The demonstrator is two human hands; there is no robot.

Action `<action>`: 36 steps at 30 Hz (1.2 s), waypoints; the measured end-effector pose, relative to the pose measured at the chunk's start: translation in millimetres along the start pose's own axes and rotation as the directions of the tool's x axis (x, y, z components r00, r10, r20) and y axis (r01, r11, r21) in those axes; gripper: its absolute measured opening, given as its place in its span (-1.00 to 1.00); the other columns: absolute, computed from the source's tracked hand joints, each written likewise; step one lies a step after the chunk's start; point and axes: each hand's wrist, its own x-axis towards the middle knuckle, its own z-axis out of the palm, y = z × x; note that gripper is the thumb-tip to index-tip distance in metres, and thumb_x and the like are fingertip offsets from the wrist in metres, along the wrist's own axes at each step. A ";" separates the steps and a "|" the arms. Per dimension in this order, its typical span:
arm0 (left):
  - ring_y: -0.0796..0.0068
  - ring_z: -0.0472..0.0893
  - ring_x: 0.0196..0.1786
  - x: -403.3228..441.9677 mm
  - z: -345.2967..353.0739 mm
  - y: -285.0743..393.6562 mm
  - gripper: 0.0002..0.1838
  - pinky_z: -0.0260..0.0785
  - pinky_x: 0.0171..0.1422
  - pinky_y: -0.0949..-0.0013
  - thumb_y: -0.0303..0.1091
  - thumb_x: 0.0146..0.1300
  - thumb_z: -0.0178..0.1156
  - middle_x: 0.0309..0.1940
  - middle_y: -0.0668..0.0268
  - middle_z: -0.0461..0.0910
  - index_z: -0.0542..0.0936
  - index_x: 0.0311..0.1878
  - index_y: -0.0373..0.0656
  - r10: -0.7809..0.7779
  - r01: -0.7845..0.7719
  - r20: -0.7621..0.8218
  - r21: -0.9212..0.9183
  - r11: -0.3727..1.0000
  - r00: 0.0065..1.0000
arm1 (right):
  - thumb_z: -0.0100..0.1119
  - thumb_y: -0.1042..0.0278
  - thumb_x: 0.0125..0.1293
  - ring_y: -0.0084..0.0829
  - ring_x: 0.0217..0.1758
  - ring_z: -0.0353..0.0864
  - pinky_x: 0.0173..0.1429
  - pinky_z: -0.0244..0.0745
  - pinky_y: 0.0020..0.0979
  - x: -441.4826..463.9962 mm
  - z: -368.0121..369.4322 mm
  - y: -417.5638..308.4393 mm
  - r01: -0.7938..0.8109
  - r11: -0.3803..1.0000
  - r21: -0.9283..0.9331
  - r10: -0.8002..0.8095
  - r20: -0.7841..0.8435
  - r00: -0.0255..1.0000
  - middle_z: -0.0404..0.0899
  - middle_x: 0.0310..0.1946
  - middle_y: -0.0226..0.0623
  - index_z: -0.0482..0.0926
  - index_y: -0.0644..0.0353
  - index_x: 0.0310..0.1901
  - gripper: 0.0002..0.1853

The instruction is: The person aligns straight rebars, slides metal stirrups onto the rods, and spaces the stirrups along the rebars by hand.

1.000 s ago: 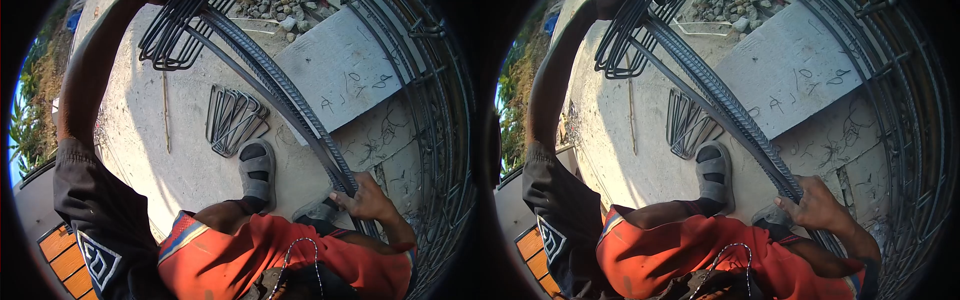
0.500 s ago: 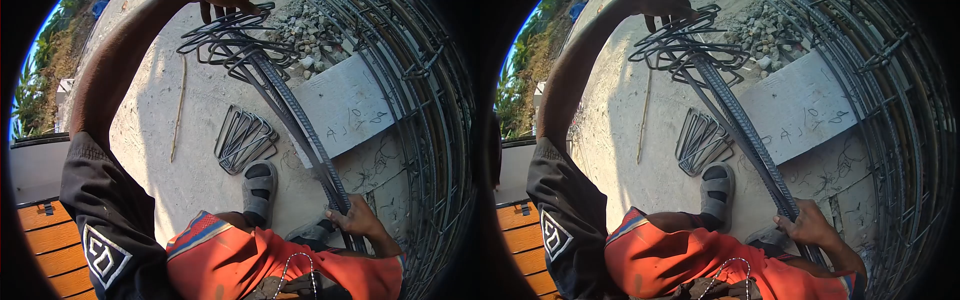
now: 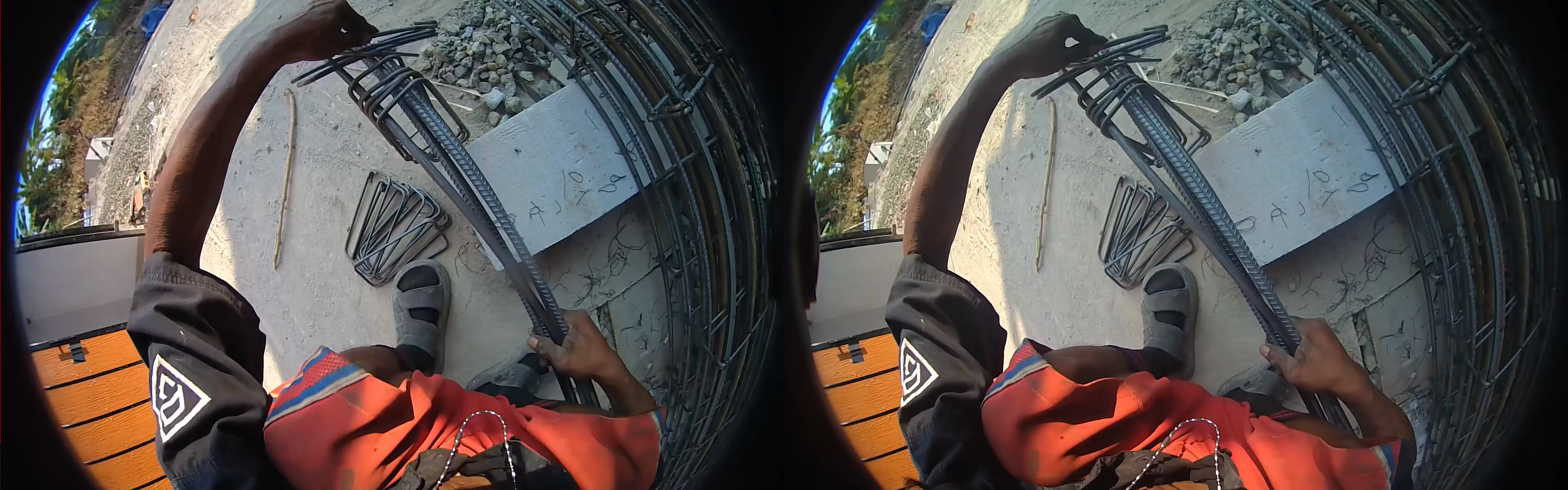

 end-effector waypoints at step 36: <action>0.42 0.68 -0.18 -95.1 32.7 36.9 -0.80 0.53 -0.06 0.33 -0.36 0.23 0.21 -0.16 0.09 0.66 0.63 -0.14 -0.25 -0.500 0.333 0.050 -0.801 0.497 0.864 | 0.19 0.37 0.20 -0.56 -0.65 0.48 -0.55 0.36 -0.46 4.9 6.5 -3.8 -0.111 0.991 0.071 0.116 -0.071 0.991 0.49 -0.71 -0.34 0.50 0.31 -0.47 -0.81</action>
